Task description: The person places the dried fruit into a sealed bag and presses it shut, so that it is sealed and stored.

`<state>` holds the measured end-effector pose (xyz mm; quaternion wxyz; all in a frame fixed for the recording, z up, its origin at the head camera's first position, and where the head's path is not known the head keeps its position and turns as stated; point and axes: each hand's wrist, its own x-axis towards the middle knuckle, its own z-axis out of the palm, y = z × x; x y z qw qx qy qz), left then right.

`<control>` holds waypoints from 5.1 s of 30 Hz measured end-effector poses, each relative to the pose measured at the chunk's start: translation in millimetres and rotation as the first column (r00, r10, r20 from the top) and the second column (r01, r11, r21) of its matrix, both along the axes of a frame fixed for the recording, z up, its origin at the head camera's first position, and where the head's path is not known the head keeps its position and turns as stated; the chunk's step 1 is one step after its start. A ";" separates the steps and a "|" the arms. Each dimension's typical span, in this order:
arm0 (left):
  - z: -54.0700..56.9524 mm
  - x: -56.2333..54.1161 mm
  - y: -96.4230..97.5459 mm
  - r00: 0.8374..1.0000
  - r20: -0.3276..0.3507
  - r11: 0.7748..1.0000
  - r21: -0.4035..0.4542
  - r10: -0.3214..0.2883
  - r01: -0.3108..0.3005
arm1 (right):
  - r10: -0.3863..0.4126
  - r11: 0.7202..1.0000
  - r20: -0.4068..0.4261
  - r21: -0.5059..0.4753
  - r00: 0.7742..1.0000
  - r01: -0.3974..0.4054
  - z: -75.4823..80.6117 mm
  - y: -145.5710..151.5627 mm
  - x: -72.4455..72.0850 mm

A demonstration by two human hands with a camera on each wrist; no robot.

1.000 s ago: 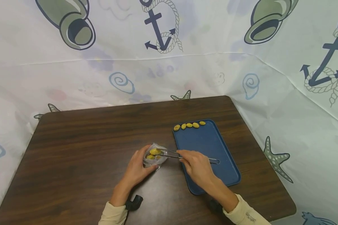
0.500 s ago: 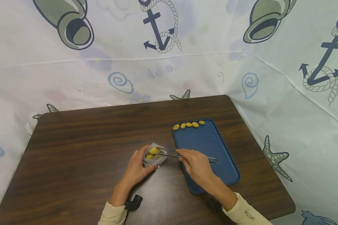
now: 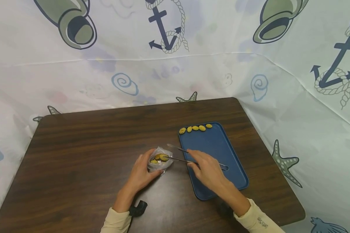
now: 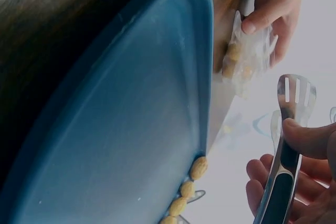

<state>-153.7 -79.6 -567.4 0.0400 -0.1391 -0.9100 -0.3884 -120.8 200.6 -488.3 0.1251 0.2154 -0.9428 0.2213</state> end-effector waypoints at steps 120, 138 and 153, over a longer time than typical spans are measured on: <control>-0.5 0.9 -0.8 0.998 0.057 1.000 0.004 0.005 -0.005 | -0.437 0.897 0.078 0.107 0.896 0.428 -18.8 116.1 -83.7; 1.3 -1.1 1.6 0.997 0.071 1.000 -0.017 0.003 -0.002 | -0.406 0.914 0.000 -0.002 0.914 0.406 1.2 98.7 -49.5; -1.8 -1.0 0.0 0.999 0.051 1.000 0.002 -0.008 0.008 | -0.362 0.932 -0.065 -0.066 0.930 0.358 10.7 80.8 -38.8</control>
